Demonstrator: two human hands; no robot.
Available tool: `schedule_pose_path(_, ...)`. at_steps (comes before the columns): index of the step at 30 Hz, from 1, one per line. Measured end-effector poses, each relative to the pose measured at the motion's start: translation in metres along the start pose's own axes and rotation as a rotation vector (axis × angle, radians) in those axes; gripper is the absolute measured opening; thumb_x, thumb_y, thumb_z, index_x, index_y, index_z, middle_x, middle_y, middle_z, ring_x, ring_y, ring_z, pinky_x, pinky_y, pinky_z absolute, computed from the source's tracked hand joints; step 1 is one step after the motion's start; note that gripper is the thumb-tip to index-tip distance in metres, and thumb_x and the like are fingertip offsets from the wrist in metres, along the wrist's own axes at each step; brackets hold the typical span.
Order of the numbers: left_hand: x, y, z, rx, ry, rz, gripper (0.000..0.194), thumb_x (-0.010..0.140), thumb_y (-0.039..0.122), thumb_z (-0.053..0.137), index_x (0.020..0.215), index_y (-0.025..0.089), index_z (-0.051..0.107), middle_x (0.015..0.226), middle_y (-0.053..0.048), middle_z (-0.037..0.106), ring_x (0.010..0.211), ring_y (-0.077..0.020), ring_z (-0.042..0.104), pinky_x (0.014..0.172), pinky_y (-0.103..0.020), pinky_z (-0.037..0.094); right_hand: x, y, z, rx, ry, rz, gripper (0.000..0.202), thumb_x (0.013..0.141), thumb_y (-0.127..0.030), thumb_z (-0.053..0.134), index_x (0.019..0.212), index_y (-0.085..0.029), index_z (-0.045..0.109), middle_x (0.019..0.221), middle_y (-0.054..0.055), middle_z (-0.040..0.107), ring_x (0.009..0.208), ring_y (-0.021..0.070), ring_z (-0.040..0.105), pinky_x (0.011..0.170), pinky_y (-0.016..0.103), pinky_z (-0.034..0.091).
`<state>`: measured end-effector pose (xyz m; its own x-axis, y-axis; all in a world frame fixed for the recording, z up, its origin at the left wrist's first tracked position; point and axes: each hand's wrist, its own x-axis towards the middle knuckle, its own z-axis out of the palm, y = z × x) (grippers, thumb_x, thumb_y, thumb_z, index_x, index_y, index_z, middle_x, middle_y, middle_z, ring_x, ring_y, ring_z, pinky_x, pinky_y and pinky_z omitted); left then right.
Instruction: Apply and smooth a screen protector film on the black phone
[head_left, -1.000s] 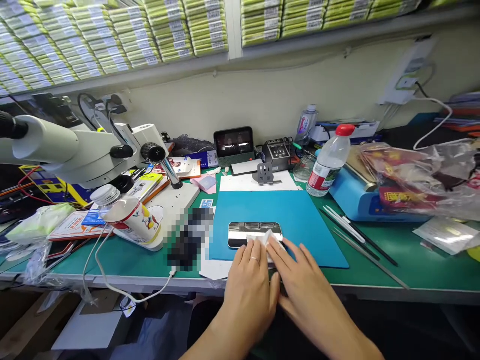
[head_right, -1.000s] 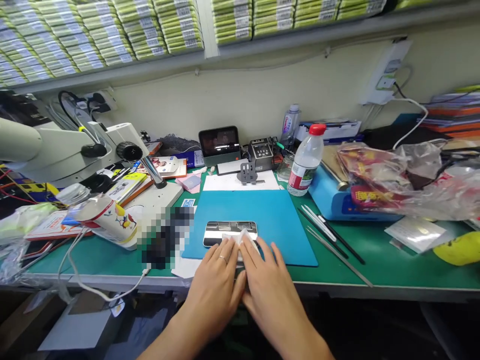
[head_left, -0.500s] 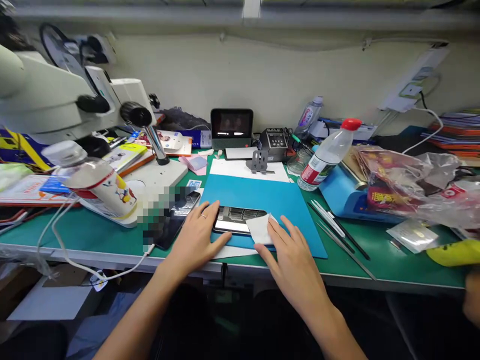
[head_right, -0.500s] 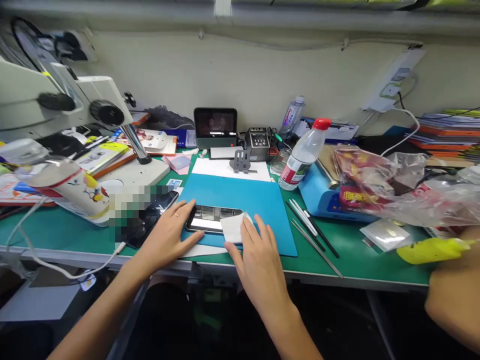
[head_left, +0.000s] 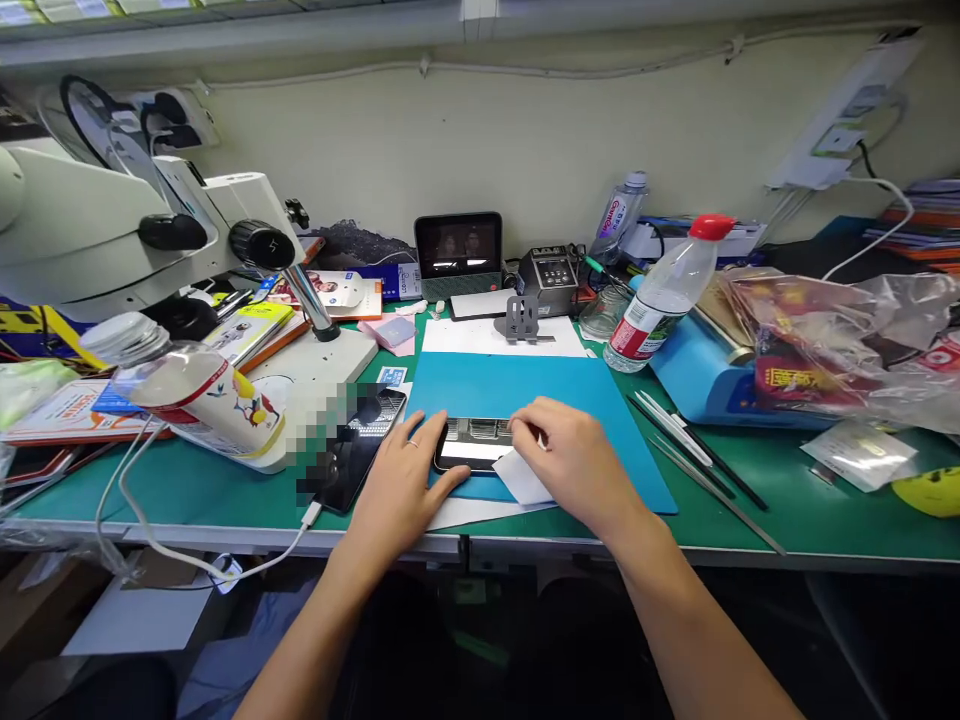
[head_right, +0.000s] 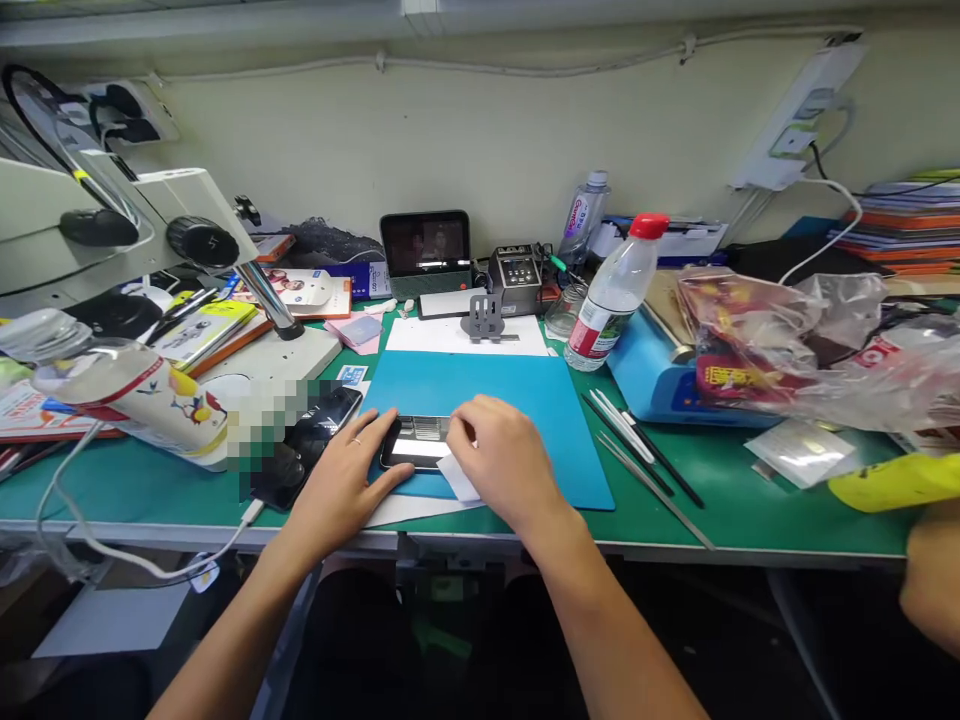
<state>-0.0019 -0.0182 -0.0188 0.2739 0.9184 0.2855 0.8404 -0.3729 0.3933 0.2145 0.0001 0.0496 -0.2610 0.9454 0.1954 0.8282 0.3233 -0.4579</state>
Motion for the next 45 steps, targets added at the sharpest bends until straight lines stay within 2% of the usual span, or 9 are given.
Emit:
schedule_pose_path(4, 0.0, 0.001, 0.0, -0.052, 0.028, -0.009, 0.066, 0.095, 0.041, 0.065, 0.152, 0.021, 0.04, 0.142, -0.014, 0.06, 0.142, -0.0341, 0.044, 0.115, -0.053, 0.039, -0.006, 0.01, 0.005, 0.018, -0.029, -0.065, 0.029, 0.097, -0.021, 0.048, 0.073, -0.022, 0.065, 0.075, 0.003, 0.066, 0.072, 0.018, 0.059, 0.063, 0.031, 0.041)
schedule_pose_path(7, 0.0, 0.004, -0.004, -0.149, 0.105, -0.027, 0.082, 0.089, 0.036, 0.074, 0.157, 0.024, 0.029, 0.138, -0.013, 0.063, 0.137, -0.0324, 0.052, 0.117, -0.055, 0.036, -0.006, 0.004, 0.009, 0.118, 0.097, -0.133, 0.027, 0.098, -0.023, 0.048, 0.082, -0.023, 0.069, 0.082, 0.005, 0.07, 0.08, 0.0209, 0.061, 0.069, 0.034, 0.047)
schedule_pose_path(14, 0.009, 0.022, -0.018, -0.706, 0.169, -0.167, 0.106, 0.077, 0.034, 0.087, 0.158, 0.031, 0.019, 0.139, -0.012, 0.06, 0.122, -0.0296, 0.065, 0.102, -0.046, 0.053, 0.044, -0.016, 0.023, 0.306, 0.223, -0.317, 0.023, 0.097, -0.021, 0.049, 0.092, -0.019, 0.072, 0.095, 0.007, 0.073, 0.094, 0.0226, 0.064, 0.087, 0.039, 0.05)
schedule_pose_path(17, 0.017, 0.031, -0.012, -0.932, 0.215, -0.153, 0.107, 0.077, 0.039, 0.087, 0.158, 0.032, 0.017, 0.142, -0.012, 0.055, 0.123, -0.0287, 0.064, 0.102, -0.045, 0.053, 0.061, -0.007, 0.02, 0.34, 0.167, -0.33, 0.025, 0.098, -0.024, 0.049, 0.093, -0.019, 0.072, 0.098, 0.008, 0.073, 0.095, 0.0219, 0.066, 0.087, 0.038, 0.051)
schedule_pose_path(20, 0.027, 0.04, -0.002, -1.015, 0.303, -0.067, 0.102, 0.076, 0.043, 0.087, 0.155, 0.029, 0.024, 0.137, -0.011, 0.054, 0.131, -0.0286, 0.057, 0.109, -0.046, 0.048, 0.059, 0.006, 0.012, 0.431, 0.144, -0.381, 0.027, 0.1, -0.026, 0.047, 0.093, -0.019, 0.072, 0.093, 0.007, 0.074, 0.09, 0.0204, 0.068, 0.082, 0.036, 0.052)
schedule_pose_path(25, 0.039, 0.059, 0.007, -1.115, 0.332, -0.019, 0.104, 0.074, 0.048, 0.089, 0.154, 0.029, 0.026, 0.14, -0.011, 0.051, 0.127, -0.0274, 0.06, 0.112, -0.044, 0.046, 0.042, 0.021, 0.009, 0.537, 0.308, -0.418, 0.026, 0.1, -0.032, 0.049, 0.099, -0.021, 0.073, 0.097, 0.007, 0.073, 0.093, 0.0225, 0.067, 0.082, 0.038, 0.053)
schedule_pose_path(28, 0.044, 0.066, 0.008, -1.15, 0.298, -0.037, 0.106, 0.071, 0.051, 0.089, 0.155, 0.028, 0.028, 0.145, -0.013, 0.049, 0.126, -0.0295, 0.062, 0.107, -0.043, 0.05, 0.036, 0.024, 0.013, 0.549, 0.39, -0.422, 0.027, 0.1, -0.036, 0.049, 0.102, -0.022, 0.072, 0.1, 0.008, 0.072, 0.095, 0.0237, 0.067, 0.084, 0.04, 0.054)
schedule_pose_path(34, 0.049, 0.062, 0.015, -1.12, 0.277, -0.003, 0.087, 0.071, 0.057, 0.087, 0.143, 0.021, 0.054, 0.146, -0.015, 0.057, 0.135, -0.0341, 0.055, 0.116, -0.047, 0.042, 0.029, 0.024, 0.017, 0.505, 0.425, -0.428, 0.028, 0.1, -0.037, 0.046, 0.109, -0.022, 0.069, 0.105, 0.009, 0.07, 0.1, 0.0251, 0.065, 0.086, 0.043, 0.053)
schedule_pose_path(45, 0.044, 0.06, 0.019, -0.845, 0.393, 0.193, 0.096, 0.069, 0.07, 0.08, 0.146, 0.02, 0.053, 0.134, -0.015, 0.068, 0.123, -0.0337, 0.066, 0.106, -0.047, 0.054, 0.024, 0.014, 0.013, 0.462, 0.501, -0.414, 0.018, 0.099, -0.024, 0.046, 0.097, -0.023, 0.064, 0.093, 0.007, 0.066, 0.087, 0.0229, 0.062, 0.078, 0.04, 0.051)
